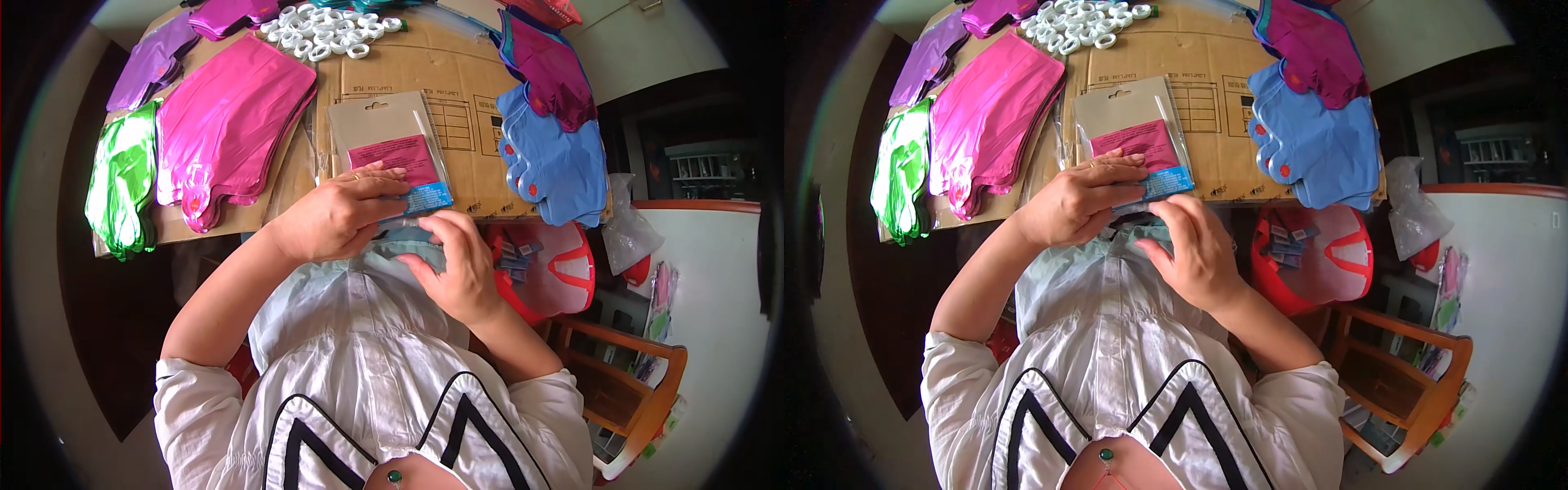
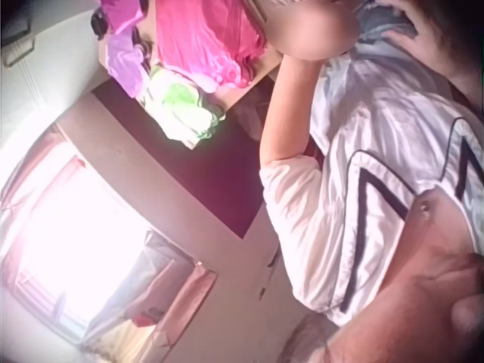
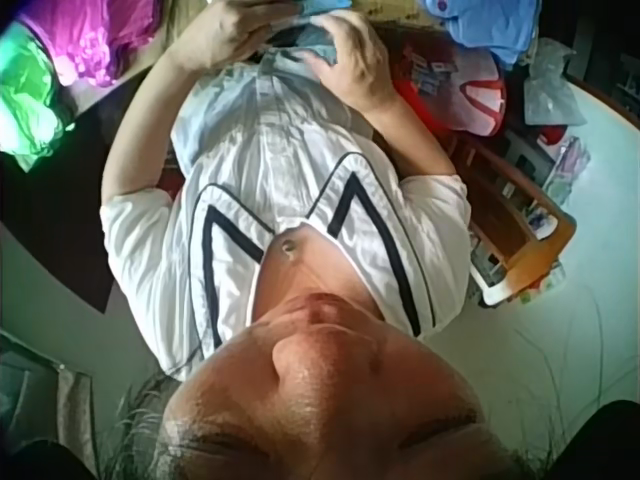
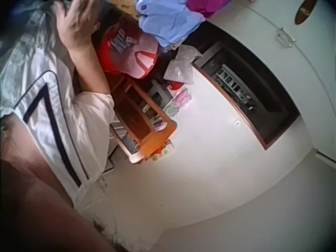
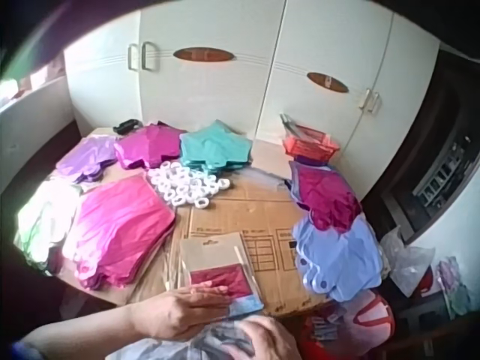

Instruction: Sorting and stacking star-shaped foil balloons by color on a cardboard workspace.

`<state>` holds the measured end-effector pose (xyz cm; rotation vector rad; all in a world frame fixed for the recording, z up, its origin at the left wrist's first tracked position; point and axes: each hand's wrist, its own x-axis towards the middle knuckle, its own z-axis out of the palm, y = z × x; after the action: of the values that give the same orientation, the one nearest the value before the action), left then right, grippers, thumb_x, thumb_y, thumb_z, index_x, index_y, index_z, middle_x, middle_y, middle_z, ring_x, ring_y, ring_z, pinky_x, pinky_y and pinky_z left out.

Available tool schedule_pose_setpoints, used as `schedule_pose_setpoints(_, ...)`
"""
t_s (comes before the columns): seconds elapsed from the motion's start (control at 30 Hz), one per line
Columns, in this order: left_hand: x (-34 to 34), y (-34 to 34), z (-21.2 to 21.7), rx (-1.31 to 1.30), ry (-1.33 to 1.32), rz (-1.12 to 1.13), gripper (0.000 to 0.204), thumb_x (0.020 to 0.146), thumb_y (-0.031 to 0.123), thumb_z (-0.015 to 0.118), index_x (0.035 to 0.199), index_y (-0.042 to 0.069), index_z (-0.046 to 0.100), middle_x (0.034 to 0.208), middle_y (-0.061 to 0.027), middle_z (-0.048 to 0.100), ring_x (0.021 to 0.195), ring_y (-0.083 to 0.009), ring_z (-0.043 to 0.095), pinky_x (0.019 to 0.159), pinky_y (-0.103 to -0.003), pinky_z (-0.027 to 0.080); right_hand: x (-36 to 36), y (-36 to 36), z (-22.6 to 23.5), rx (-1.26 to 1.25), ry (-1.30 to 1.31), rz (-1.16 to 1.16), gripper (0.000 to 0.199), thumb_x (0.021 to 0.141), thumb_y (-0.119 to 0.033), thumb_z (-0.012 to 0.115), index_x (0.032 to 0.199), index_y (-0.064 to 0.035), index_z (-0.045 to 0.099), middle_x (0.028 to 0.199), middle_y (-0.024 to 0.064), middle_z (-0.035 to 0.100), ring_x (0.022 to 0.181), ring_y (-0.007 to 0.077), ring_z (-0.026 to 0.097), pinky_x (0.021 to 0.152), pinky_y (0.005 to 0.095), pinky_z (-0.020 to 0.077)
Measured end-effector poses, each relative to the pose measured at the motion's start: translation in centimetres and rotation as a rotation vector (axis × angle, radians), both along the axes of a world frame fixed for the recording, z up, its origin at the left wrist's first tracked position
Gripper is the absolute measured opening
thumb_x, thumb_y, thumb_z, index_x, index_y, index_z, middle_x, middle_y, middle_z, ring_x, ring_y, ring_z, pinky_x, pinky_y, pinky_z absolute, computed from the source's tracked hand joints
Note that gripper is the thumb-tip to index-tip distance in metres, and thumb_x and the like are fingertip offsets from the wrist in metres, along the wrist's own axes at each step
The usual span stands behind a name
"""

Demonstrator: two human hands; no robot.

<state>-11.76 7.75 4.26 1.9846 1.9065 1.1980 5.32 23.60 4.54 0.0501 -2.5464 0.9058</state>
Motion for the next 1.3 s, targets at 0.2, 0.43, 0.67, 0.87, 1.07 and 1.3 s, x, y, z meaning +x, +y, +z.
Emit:
schedule_pose_setpoints(0.2,-0.1,0.1,-0.4,0.023,0.000,0.018,0.035,0.073,-0.001,0.063,0.108,-0.003,0.065,0.119,-0.0202,0.062,0.118,-0.0384,0.056,0.105,-0.049,0.042,-1.9,-3.2,0.3,-0.373,-0.127,0.021,0.045,0.070,-0.011,0.083,0.106,-0.0020,0.056,0.094,0.0122,0.059,0.070,0.0254,0.062,0.062,0.0334,0.0526)
schedule_pose_setpoints(0.43,-0.1,0.2,-0.3,0.027,-0.012,0.030,0.029,0.076,0.002,0.066,0.105,-0.002,0.067,0.114,-0.0189,0.064,0.115,-0.0362,0.059,0.104,-0.045,0.044,-2.9,-5.0,-0.4,0.029,-0.034,-0.085,0.024,0.072,0.000,0.072,0.091,-0.0033,0.058,0.084,0.0111,0.061,0.067,0.0308,0.062,0.058,0.0365,0.0508)
schedule_pose_setpoints(0.67,-0.2,-0.1,-0.5,0.022,-0.026,-0.004,0.041,0.069,-0.010,0.057,0.109,-0.003,0.065,0.119,-0.0201,0.062,0.119,-0.0395,0.056,0.106,-0.049,0.041,0.1,-4.0,2.2,-0.497,-0.151,0.307,0.013,0.078,0.002,0.069,0.087,-0.0044,0.062,0.084,0.0099,0.065,0.073,0.0271,0.065,0.064,0.0334,0.0521)
schedule_pose_setpoints(0.87,-0.3,-0.1,-0.5,-0.001,-0.049,-0.025,0.042,0.069,-0.011,0.054,0.109,-0.003,0.064,0.120,-0.0206,0.061,0.119,-0.0406,0.055,0.106,-0.050,0.041,2.2,-1.6,-1.0,-0.769,-0.945,0.363,0.014,0.084,-0.007,0.064,0.096,-0.0015,0.069,0.076,0.0090,0.069,0.069,0.0132,0.067,0.065,0.0256,0.0508)
schedule_pose_setpoints(1.07,-0.2,-0.1,-0.5,-0.013,-0.044,-0.008,0.042,0.070,-0.011,0.053,0.110,-0.004,0.064,0.118,-0.0205,0.062,0.119,-0.0405,0.055,0.107,-0.050,0.040,3.3,1.8,-4.9,0.058,-0.340,-0.027,0.022,0.077,-0.009,0.072,0.097,-0.0056,0.064,0.084,0.0112,0.065,0.075,0.0285,0.065,0.067,0.0369,0.0524)
schedule_pose_setpoints(1.3,-0.1,0.0,-0.6,0.008,-0.069,-0.011,0.041,0.070,-0.010,0.054,0.110,-0.003,0.065,0.119,-0.0206,0.062,0.119,-0.0400,0.055,0.107,-0.050,0.040,-0.2,-2.8,-2.2,0.149,0.141,0.386,0.032,0.079,-0.010,0.071,0.108,-0.0045,0.062,0.095,0.0087,0.064,0.076,0.0261,0.063,0.071,0.0353,0.0514)
